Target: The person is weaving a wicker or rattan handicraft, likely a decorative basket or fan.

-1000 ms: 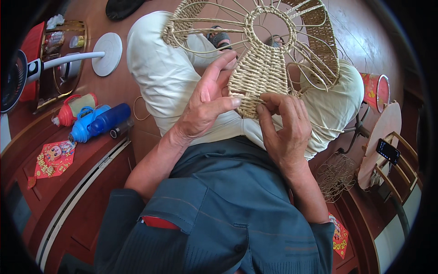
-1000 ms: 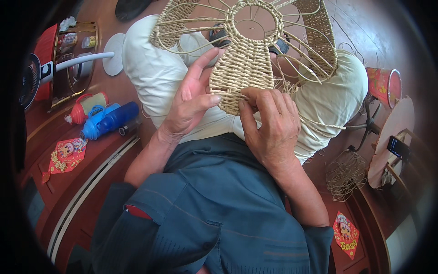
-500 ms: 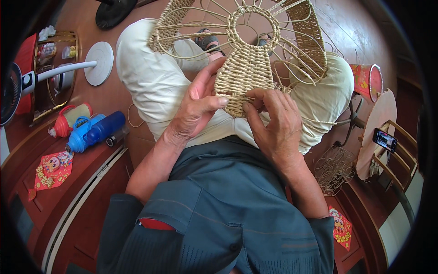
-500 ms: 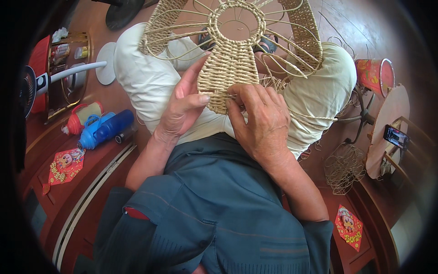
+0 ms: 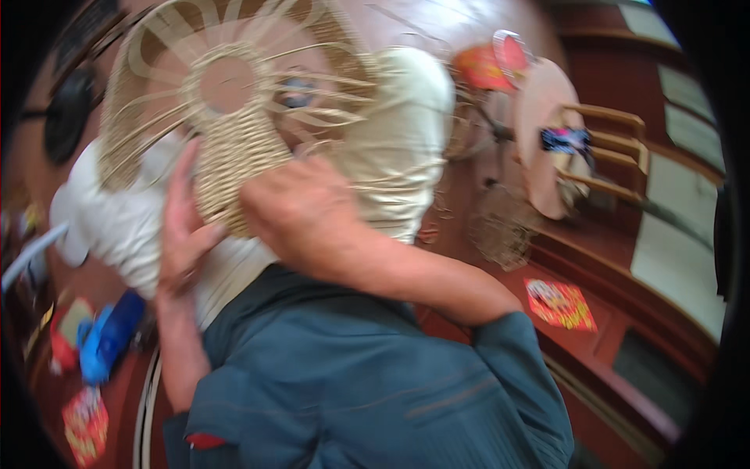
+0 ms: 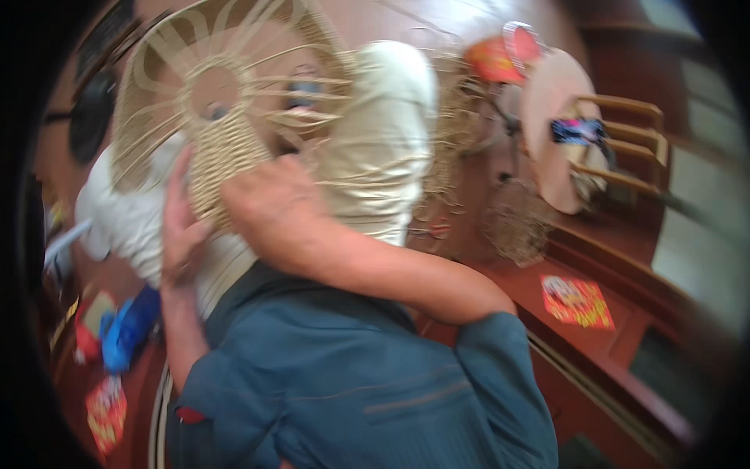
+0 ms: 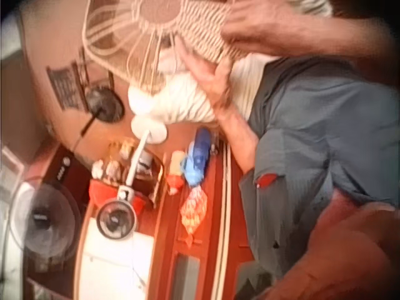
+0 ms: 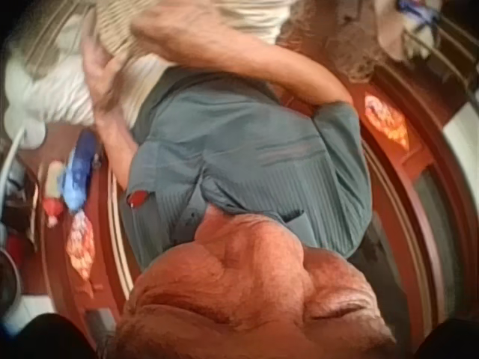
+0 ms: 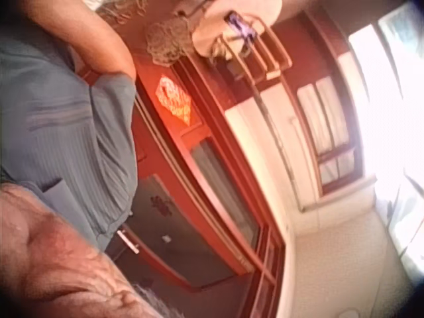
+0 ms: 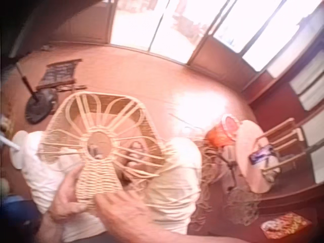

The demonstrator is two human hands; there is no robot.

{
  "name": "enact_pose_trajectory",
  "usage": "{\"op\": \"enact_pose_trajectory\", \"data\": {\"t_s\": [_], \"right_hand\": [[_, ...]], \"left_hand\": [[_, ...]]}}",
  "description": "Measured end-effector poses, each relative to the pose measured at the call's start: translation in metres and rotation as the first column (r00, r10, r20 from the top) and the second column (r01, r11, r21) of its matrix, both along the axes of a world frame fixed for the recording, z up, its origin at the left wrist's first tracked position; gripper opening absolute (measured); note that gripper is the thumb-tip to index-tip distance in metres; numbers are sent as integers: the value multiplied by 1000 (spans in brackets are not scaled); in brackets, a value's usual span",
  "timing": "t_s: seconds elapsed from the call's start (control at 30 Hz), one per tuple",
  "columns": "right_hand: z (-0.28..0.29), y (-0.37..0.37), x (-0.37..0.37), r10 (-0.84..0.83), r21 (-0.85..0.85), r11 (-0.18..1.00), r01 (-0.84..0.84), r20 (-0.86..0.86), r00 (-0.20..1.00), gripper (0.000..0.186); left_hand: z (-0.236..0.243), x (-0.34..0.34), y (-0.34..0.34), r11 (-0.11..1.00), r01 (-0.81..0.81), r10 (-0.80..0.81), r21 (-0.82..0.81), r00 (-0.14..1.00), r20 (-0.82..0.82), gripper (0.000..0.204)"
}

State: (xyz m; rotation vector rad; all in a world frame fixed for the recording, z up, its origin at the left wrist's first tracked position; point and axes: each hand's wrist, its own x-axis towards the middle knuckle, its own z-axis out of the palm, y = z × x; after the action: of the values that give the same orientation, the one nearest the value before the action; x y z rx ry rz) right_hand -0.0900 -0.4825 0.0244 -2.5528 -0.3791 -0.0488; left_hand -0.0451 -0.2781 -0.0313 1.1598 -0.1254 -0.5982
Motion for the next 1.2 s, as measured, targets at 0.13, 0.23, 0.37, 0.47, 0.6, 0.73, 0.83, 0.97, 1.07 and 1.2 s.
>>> {"op": "enact_pose_trajectory", "data": {"t_s": [0.13,0.23,0.37,0.47,0.6,0.73,0.83,0.97,1.07,1.2], "right_hand": [[4,2,-2,29,-108,994,-13,143,989,10],[4,9,-2,43,-143,990,-14,202,979,11],[4,13,-4,2,-111,994,24,221,975,11],[5,14,-6,-19,-87,996,36,186,982,10],[6,10,-3,-21,-52,998,22,26,999,13],[5,9,9,-8,-39,999,5,-86,996,15],[4,9,13,-16,-22,1000,13,-140,990,17],[0,7,10,15,23,1000,-12,-107,994,17],[-5,4,7,3,117,993,2,-43,999,16],[-9,4,3,-51,302,952,60,-37,998,17]], "left_hand": [[10,-2,-6,999,9,-12,-54,998,-58,121],[12,-3,-6,999,-6,5,-33,999,-46,119],[12,-3,-4,999,11,-13,-31,999,-44,119],[12,-1,-5,999,18,-19,-27,999,-35,120],[14,1,-6,1000,29,-29,9,1000,-10,120],[15,1,-7,1000,6,-5,28,1000,-6,121],[14,1,-6,1000,-9,9,22,1000,-7,119],[14,-2,-5,1000,-18,17,-20,998,-59,114],[13,-7,-2,998,-54,53,-13,995,-83,108],[10,-12,8,996,-94,92,-10,986,-142,106]]}}
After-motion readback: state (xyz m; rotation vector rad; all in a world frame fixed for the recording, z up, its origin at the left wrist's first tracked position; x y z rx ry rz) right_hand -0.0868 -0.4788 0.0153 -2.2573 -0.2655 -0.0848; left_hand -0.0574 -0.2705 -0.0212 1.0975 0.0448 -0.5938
